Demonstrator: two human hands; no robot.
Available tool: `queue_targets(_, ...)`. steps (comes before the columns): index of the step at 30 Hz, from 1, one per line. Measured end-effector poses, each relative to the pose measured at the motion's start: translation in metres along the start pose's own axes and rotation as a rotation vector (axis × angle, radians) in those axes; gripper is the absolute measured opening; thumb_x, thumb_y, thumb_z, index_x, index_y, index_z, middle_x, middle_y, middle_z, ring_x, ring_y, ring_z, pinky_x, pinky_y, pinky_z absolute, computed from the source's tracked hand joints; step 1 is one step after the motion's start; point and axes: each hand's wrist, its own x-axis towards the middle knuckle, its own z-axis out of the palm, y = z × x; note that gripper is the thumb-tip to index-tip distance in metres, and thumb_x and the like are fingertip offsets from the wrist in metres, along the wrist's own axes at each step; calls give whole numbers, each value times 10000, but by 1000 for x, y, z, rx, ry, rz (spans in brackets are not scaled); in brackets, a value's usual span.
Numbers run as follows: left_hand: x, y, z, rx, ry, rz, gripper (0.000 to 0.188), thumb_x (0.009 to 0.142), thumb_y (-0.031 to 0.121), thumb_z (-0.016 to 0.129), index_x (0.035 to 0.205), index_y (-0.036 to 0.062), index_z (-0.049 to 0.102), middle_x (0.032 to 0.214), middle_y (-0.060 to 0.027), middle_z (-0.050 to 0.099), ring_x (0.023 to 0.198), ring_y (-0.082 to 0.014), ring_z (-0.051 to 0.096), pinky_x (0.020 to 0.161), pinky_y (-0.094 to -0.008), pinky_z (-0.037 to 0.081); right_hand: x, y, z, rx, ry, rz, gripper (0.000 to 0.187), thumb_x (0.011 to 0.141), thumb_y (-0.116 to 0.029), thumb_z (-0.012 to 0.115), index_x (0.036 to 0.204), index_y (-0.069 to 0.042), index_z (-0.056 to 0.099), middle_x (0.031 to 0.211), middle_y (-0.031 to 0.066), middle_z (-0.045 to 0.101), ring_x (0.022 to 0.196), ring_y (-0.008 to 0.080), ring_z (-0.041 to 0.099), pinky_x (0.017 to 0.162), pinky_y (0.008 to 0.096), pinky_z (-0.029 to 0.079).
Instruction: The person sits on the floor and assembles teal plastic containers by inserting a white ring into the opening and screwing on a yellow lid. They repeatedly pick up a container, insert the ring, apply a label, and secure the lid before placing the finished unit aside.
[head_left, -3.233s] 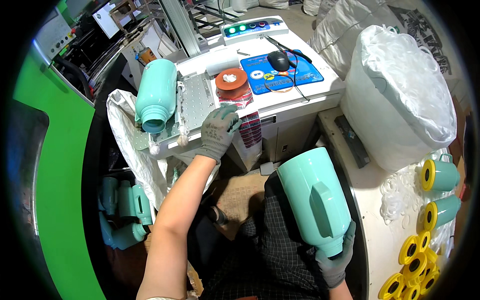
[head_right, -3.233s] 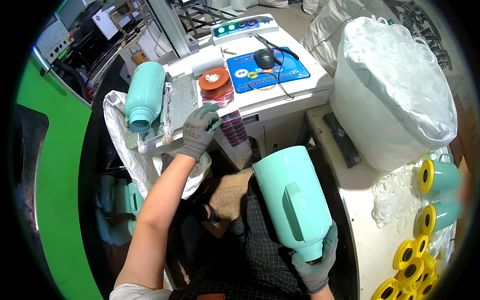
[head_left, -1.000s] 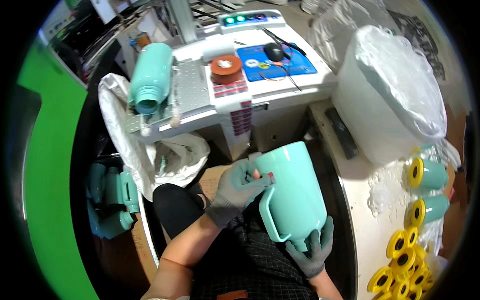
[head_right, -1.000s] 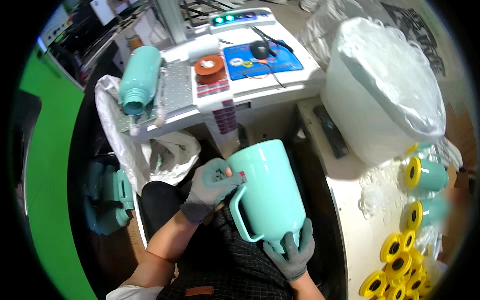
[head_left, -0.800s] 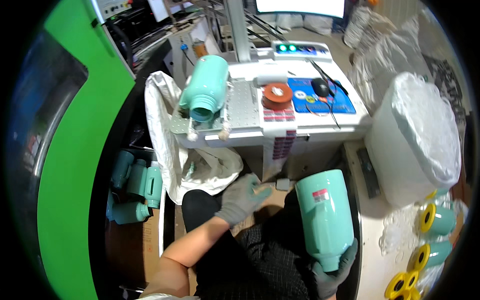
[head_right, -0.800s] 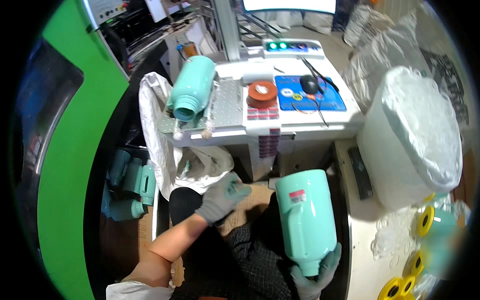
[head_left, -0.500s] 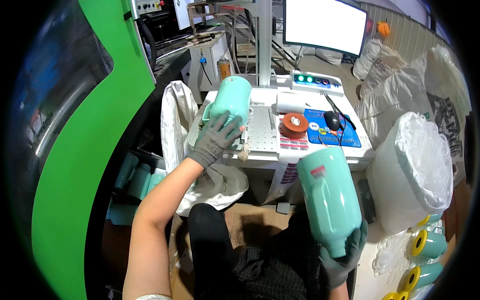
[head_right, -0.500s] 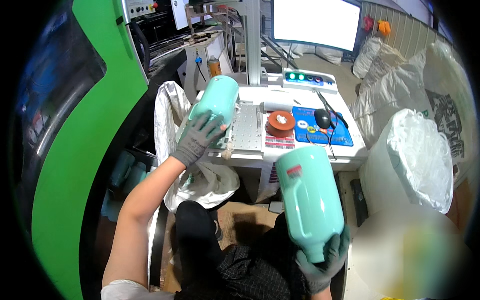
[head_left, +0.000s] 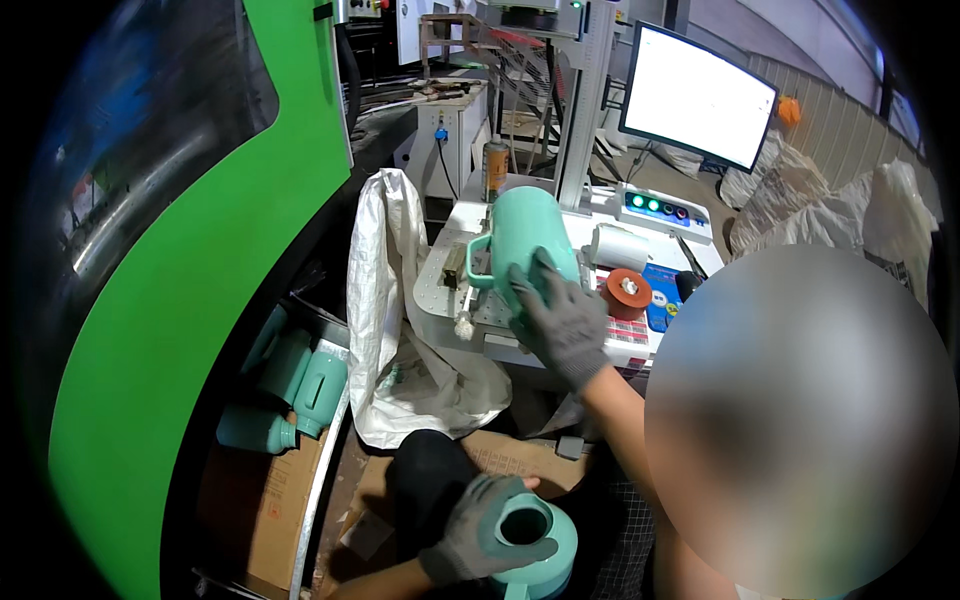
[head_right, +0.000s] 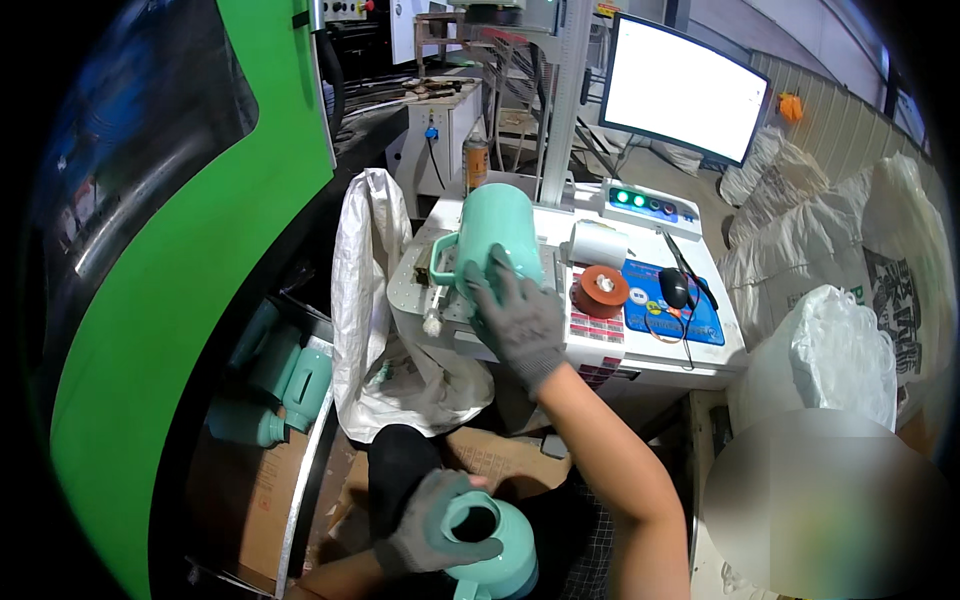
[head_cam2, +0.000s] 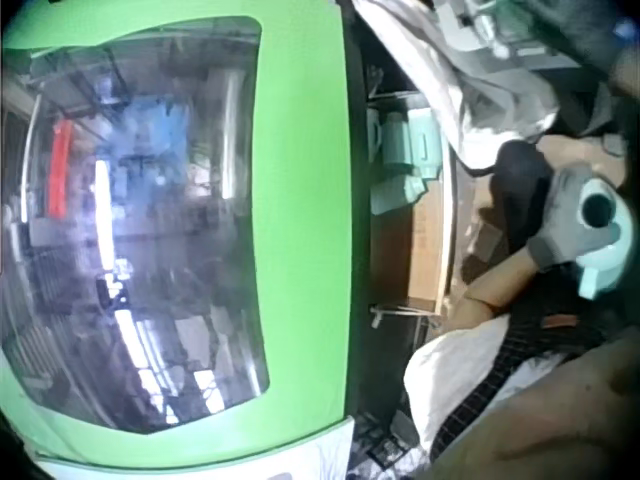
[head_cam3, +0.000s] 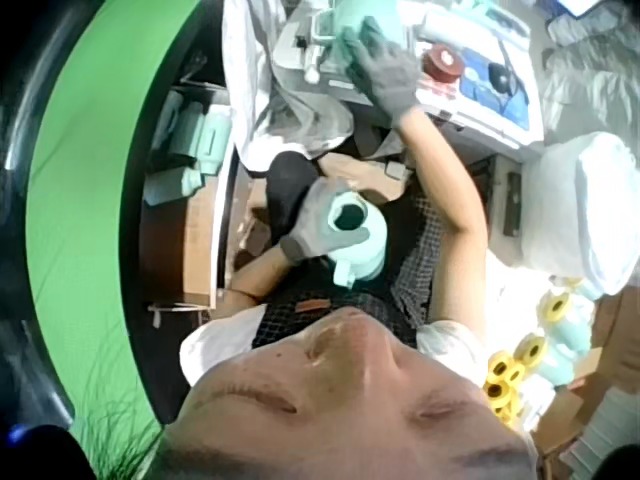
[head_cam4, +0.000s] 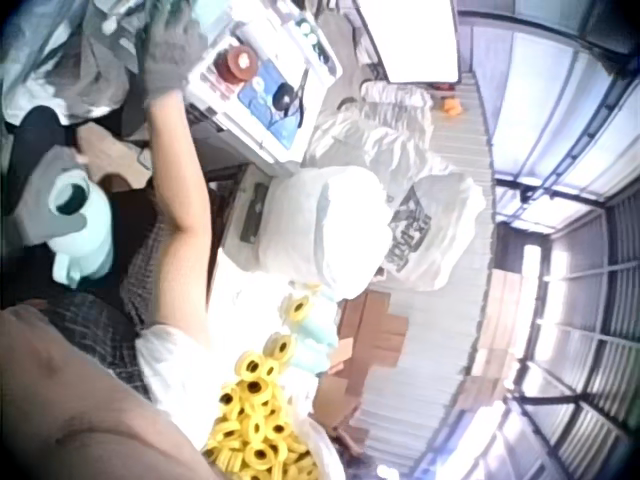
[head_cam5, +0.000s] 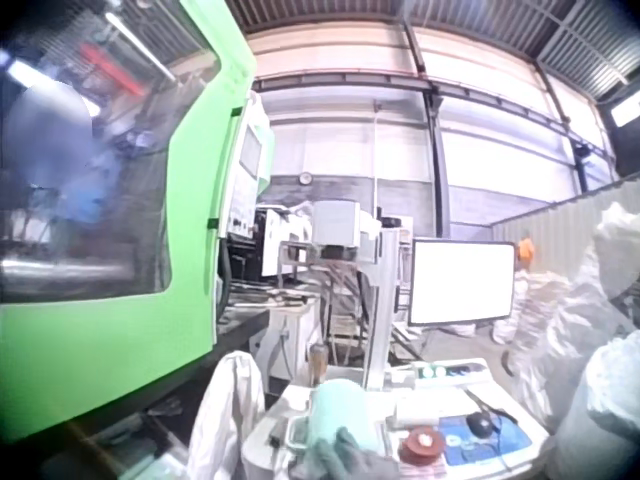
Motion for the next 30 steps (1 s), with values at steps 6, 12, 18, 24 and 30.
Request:
queue_targets(6,-6,-7,-14,75,14,-34,761,718,448,935,1314,63,660,1119,-92,626,1098,-300,585,1004,-444,456,52,-52,64,-134,-192,-79,538,942,-225,624,1475,-239,563,1589,171,478,952,263,676,721,433,545)
queue_targets(12,3,-9,-20,150,-64,28,759,726,461,921,1335,98,648,1189,-109,618,1152,-336,553,1039,-470,432,59,-35,80,-184,-280,-46,621,953,-213,603,1556,-284,474,1593,160,476,913,277,677,700,450,541)
queue_targets(18,11,-17,17,-375,-208,-71,712,737,347,926,1305,50,615,1206,-128,639,1101,-342,605,982,-490,457,41,-41,69,132,-251,109,565,895,-344,686,1411,-134,592,1391,169,585,962,331,646,836,469,516)
queue_targets(24,20,-62,-23,-111,-447,-118,909,827,229,904,1548,3,399,1480,-173,489,1337,-309,500,1102,-452,453,-167,-35,-52,385,225,414,531,878,-298,770,1347,-81,647,1462,191,572,1181,384,643,1004,477,527)
queue_targets(30,46,-47,-39,281,-530,246,847,797,159,925,1485,-46,477,1484,-192,496,1319,-309,488,1141,-444,397,-464,-11,-282,-335,179,1234,480,884,-149,769,1328,-26,632,1228,216,684,1135,391,656,1013,463,530)
